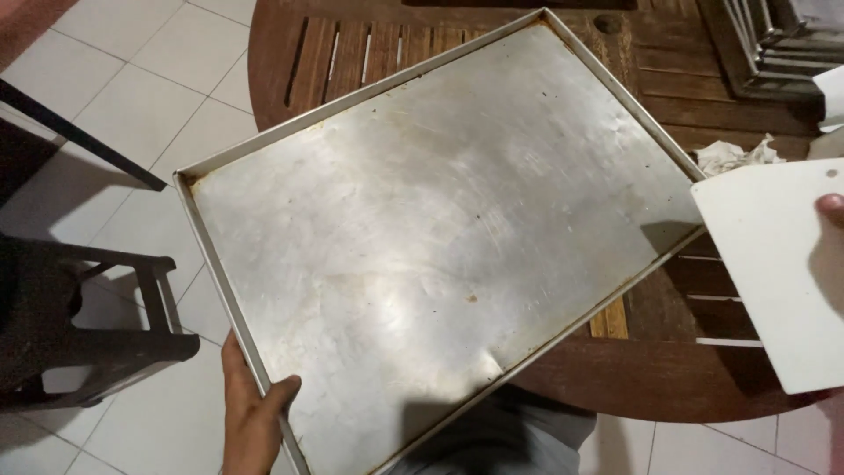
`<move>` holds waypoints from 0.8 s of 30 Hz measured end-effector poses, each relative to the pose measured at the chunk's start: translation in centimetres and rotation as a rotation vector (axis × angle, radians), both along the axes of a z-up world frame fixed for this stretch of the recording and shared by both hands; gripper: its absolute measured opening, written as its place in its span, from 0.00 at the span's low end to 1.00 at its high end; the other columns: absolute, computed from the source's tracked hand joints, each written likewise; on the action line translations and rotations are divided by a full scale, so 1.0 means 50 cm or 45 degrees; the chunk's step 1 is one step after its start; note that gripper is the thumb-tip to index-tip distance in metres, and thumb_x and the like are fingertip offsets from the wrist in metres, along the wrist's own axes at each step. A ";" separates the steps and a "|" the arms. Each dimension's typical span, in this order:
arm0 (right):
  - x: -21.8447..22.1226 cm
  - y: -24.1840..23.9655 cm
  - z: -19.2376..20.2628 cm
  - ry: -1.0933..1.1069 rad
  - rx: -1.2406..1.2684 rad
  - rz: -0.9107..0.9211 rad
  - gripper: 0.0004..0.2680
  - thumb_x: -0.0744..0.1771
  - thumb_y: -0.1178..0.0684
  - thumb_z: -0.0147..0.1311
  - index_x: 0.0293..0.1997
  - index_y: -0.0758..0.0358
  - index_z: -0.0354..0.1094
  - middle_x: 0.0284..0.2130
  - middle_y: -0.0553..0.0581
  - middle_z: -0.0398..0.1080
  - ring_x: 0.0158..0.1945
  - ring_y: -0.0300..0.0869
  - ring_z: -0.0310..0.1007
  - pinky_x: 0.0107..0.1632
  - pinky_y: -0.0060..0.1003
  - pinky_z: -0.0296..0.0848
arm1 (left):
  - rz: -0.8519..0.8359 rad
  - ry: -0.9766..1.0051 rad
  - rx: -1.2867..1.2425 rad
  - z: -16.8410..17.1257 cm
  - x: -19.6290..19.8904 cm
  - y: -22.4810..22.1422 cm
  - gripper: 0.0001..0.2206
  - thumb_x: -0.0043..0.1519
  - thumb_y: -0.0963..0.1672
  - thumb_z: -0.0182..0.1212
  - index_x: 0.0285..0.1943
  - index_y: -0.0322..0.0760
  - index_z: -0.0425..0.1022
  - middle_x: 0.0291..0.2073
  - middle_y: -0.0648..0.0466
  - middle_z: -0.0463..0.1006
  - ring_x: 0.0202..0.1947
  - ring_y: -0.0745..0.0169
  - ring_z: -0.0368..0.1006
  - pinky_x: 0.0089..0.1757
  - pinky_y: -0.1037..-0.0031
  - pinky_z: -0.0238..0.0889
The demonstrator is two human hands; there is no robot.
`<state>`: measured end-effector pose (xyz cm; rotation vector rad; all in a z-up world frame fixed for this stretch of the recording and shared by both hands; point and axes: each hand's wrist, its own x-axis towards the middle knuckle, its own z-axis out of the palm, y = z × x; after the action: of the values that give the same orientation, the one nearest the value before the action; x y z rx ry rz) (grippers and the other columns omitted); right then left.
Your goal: Cleaning a metal baking tray by wiping it with a cloth and scraping off residue with a plastic scraper
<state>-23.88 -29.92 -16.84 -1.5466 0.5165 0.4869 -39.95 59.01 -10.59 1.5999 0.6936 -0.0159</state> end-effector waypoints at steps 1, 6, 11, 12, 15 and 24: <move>0.002 0.100 0.004 0.014 0.030 -0.001 0.27 0.67 0.20 0.54 0.56 0.54 0.74 0.24 0.54 0.74 0.20 0.48 0.72 0.22 0.49 0.68 | 0.025 0.125 -0.027 0.022 -0.001 -0.010 0.44 0.55 0.36 0.55 0.82 0.53 0.41 0.71 0.56 0.52 0.70 0.61 0.48 0.64 0.69 0.42; -0.039 0.492 0.205 -0.847 -0.912 -0.069 0.23 0.73 0.47 0.51 0.79 0.56 0.47 0.45 0.71 0.63 0.32 0.57 0.64 0.26 0.54 0.62 | 0.021 0.017 -0.128 -0.017 -0.011 0.037 0.42 0.55 0.35 0.57 0.83 0.46 0.47 0.55 0.40 0.73 0.35 0.48 0.64 0.43 0.62 0.61; -0.008 0.519 0.224 -1.376 -1.438 0.205 0.27 0.74 0.40 0.52 0.71 0.86 0.64 0.59 0.78 0.64 0.55 0.61 0.62 0.52 0.50 0.61 | -0.146 -0.099 0.235 0.000 0.030 0.018 0.41 0.57 0.36 0.53 0.81 0.42 0.36 0.80 0.54 0.42 0.78 0.63 0.39 0.71 0.68 0.29; 0.006 0.520 0.240 -1.382 -1.436 0.208 0.27 0.74 0.40 0.52 0.71 0.86 0.64 0.59 0.78 0.64 0.55 0.61 0.62 0.52 0.50 0.61 | -0.141 -0.102 0.235 0.000 0.027 0.024 0.41 0.57 0.36 0.53 0.81 0.42 0.36 0.80 0.54 0.42 0.78 0.63 0.39 0.71 0.68 0.29; 0.032 0.541 0.285 -0.980 -1.589 0.306 0.22 0.72 0.49 0.56 0.70 0.79 0.63 0.64 0.83 0.63 0.60 0.78 0.64 0.50 0.70 0.67 | -0.083 0.023 0.155 -0.033 0.011 0.067 0.47 0.53 0.32 0.55 0.85 0.47 0.43 0.60 0.50 0.70 0.44 0.56 0.64 0.46 0.71 0.57; 0.045 0.664 0.337 -0.876 -1.587 0.333 0.20 0.71 0.44 0.58 0.67 0.68 0.70 0.57 0.71 0.73 0.57 0.61 0.71 0.53 0.53 0.67 | -0.076 0.267 0.045 -0.012 -0.021 0.200 0.55 0.52 0.25 0.55 0.87 0.64 0.51 0.45 0.31 0.74 0.25 0.33 0.61 0.30 0.58 0.50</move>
<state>-21.65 3.30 0.01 -2.8234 0.0127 -0.3027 -40.99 69.02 -11.17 1.6672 0.8109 -0.2191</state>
